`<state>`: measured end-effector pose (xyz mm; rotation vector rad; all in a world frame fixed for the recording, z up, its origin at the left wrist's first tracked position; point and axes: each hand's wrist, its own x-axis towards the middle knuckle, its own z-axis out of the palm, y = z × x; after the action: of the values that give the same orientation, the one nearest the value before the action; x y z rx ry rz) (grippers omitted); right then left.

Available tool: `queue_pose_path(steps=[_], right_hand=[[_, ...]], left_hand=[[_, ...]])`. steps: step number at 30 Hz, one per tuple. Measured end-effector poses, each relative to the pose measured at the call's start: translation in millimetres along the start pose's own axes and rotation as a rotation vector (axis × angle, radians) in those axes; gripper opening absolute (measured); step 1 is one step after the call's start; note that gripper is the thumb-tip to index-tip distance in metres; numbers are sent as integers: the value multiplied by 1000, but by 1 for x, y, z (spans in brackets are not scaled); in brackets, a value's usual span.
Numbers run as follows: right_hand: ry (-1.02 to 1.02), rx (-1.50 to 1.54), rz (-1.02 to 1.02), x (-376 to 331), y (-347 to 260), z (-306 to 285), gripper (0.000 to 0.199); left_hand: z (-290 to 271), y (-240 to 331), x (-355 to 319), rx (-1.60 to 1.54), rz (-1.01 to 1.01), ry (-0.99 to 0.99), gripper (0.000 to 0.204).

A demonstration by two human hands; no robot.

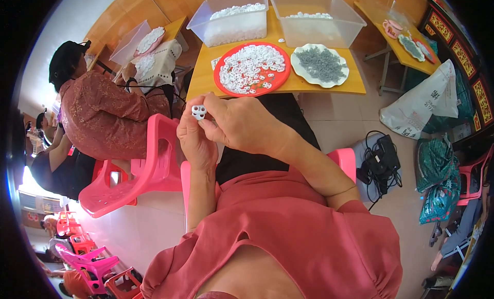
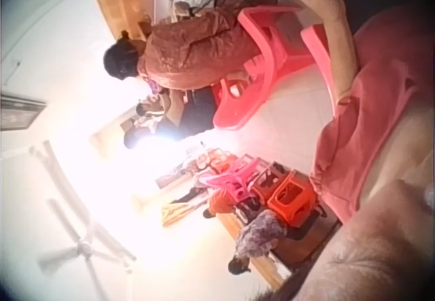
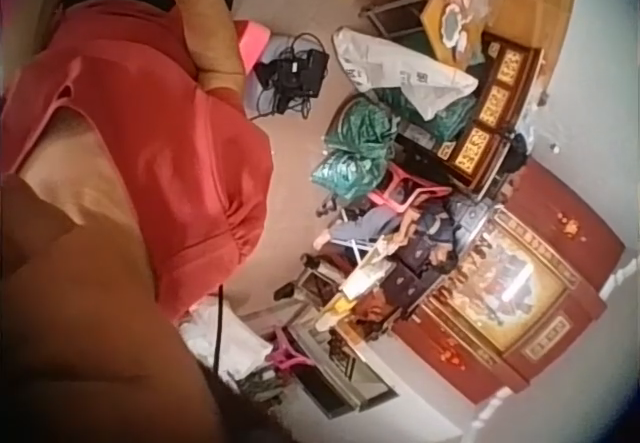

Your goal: Sorting and inspecting small white plastic components from a tray into containers.

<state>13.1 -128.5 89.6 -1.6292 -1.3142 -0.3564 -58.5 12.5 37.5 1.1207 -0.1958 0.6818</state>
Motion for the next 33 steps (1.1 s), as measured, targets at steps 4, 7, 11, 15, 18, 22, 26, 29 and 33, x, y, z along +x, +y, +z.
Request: queue_pose_path(steps=[4,7,11,15,18,22,26,29,33], right_hand=[[42,-38,-27,-3,7,4,27],[69,-91,-22,-6,9,11,33],[61,-121,-12,-11,13,19,38],[155,-149,-50,-15,23,33,22],[151,-189,-26,-16,22,38,23],[115,-259,46,-19,27,43,26],[95,-183,38,-18,30,47,27],[113,-179,28,-16,25,43,24],[97,-107,85,-16,24,42,24]], left_hand=[[26,3,-10,-5,-20,126,40],[43,4,-16,-42,-57,231,40],[46,0,-19,-84,-57,265,40],[44,-4,-18,-108,-79,305,38],[40,-7,-17,-107,-83,312,37],[30,-16,-14,-138,-110,298,36],[22,-19,-12,-162,-119,271,35],[23,-18,-8,-191,-114,254,36],[21,-15,-3,-167,-82,249,37]])
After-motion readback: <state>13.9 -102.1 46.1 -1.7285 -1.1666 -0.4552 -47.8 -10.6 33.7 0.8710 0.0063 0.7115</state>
